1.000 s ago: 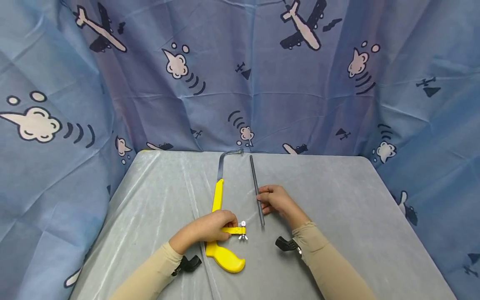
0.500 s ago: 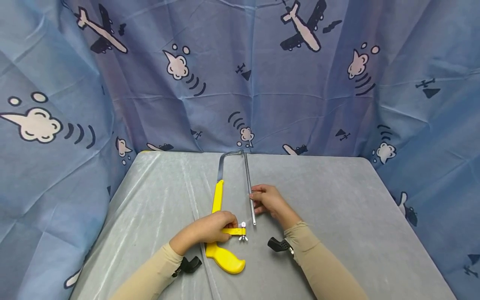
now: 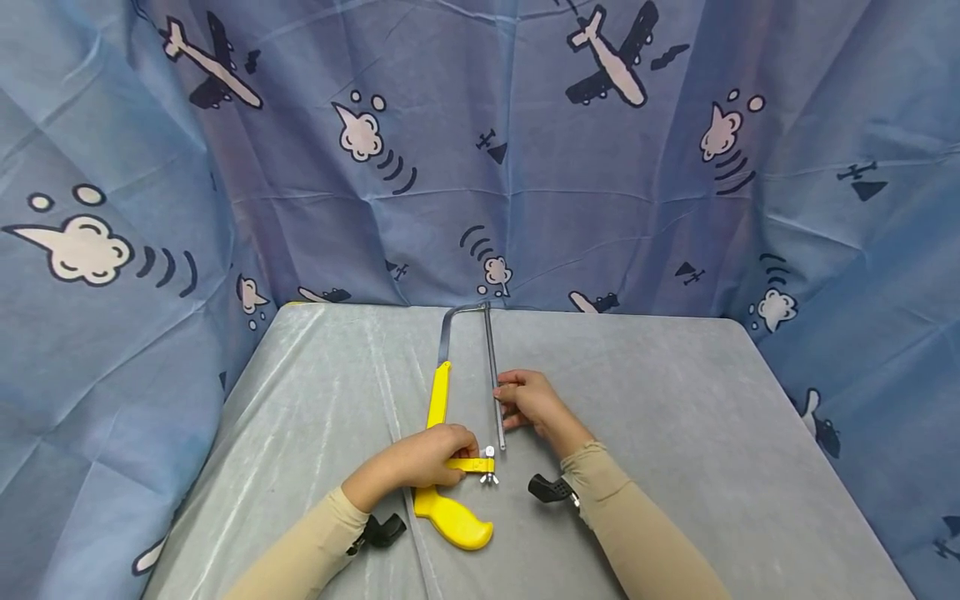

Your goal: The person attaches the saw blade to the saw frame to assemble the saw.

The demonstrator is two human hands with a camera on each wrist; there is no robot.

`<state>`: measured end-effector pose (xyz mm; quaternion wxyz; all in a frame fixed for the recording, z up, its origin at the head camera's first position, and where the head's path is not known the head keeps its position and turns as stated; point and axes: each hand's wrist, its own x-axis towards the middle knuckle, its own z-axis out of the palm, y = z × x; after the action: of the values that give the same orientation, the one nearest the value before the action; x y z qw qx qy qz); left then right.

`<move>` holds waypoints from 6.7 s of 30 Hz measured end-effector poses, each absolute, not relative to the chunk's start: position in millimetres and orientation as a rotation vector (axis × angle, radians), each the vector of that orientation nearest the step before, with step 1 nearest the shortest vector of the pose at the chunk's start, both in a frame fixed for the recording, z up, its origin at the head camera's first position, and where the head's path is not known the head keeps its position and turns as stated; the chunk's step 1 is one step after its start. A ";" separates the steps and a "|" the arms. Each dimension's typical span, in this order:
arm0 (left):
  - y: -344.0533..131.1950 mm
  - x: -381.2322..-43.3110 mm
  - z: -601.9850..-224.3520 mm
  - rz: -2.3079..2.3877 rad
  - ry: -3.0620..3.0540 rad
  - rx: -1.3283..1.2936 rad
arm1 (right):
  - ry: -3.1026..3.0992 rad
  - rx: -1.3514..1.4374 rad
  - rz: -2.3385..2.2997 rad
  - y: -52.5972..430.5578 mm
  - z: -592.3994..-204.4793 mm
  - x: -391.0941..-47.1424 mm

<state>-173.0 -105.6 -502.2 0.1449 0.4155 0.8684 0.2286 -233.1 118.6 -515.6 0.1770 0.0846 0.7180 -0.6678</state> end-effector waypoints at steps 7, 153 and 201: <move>-104.6 -172.5 -502.4 0.657 2.501 1.206 | 2.019 0.251 -1.913 115.9 -515.9 -232.2; -94.8 -166.3 -504.1 0.762 2.599 1.010 | 2.021 0.304 -1.842 105.3 -510.8 -237.6; -92.7 -164.3 -502.8 0.742 2.590 1.007 | 2.063 0.280 -1.779 108.0 -511.6 -238.1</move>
<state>-164.3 -92.7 -502.8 0.1323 0.3470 0.8926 0.2557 -238.1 108.0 -511.6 0.2003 0.1001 0.7380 -0.6366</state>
